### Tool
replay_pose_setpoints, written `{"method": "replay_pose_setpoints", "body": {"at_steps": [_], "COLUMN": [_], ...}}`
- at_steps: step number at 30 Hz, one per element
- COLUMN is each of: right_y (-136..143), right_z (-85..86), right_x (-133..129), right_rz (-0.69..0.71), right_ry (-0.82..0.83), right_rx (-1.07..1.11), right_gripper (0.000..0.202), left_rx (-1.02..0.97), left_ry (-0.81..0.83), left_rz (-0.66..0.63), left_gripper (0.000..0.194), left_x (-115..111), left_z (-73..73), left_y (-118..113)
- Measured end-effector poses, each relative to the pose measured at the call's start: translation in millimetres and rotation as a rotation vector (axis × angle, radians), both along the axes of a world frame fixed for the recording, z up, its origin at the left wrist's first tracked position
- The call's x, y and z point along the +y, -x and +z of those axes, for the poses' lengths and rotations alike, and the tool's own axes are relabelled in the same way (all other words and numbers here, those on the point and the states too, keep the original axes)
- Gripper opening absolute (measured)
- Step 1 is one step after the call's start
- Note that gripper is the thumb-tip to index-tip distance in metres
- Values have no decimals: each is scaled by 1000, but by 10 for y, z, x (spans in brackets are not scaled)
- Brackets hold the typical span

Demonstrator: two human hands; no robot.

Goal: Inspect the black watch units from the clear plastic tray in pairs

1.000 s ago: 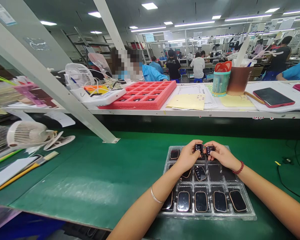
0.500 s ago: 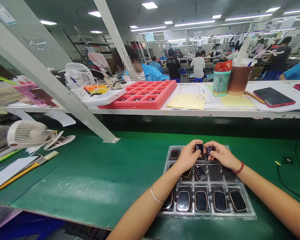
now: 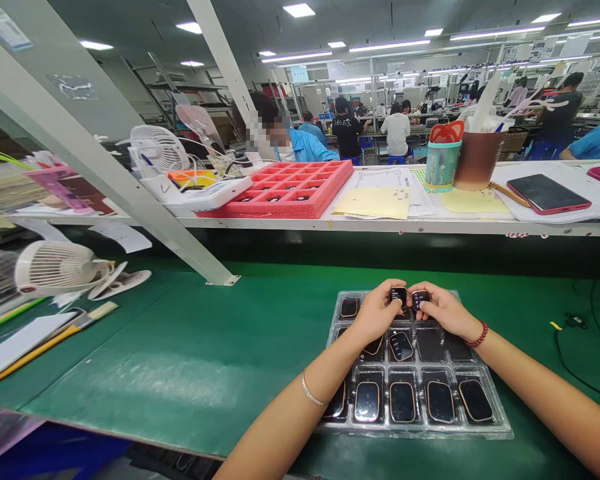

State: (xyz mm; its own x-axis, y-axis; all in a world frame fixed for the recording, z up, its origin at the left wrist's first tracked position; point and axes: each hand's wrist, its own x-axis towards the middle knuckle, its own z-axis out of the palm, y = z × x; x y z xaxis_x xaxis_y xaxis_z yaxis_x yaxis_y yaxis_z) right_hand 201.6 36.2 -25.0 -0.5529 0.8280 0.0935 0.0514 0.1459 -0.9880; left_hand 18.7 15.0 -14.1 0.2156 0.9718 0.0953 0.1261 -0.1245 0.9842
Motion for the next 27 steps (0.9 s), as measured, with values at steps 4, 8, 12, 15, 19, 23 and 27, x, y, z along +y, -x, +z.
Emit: {"method": "replay_pose_setpoints", "body": {"at_steps": [4,8,12,15,19,23,27], "right_y": [-2,-5,-7,-7,-5,-1,0], "right_z": [-9,-20,-24,-25,-25,-23,-24], "right_x": [5,14,17,14,9,8,11], "right_rz": [1,7,11,3,-8,-5,-6], "right_ry": [-4,-12,-12,-8,-9,-10,-9], "right_rx": [-5,-9,-12,-12,-19,-19,-24], "right_gripper": [28,27,27,27,27,26,26], "left_rx": [-9,1,4,8,25,39,63], "left_ry": [-10,-8,1,-4,-16,-27,-33], "left_rz": [-3,-5,-10,-17,-28,-27,-22], "left_gripper": [36,36,36,34,33,32,31], "left_x": [7,12,7,3,4,1,-12], "left_z": [-18,-14,6,2,-12,-6,11], "left_y": [2,4,4,7,18,25,25]}}
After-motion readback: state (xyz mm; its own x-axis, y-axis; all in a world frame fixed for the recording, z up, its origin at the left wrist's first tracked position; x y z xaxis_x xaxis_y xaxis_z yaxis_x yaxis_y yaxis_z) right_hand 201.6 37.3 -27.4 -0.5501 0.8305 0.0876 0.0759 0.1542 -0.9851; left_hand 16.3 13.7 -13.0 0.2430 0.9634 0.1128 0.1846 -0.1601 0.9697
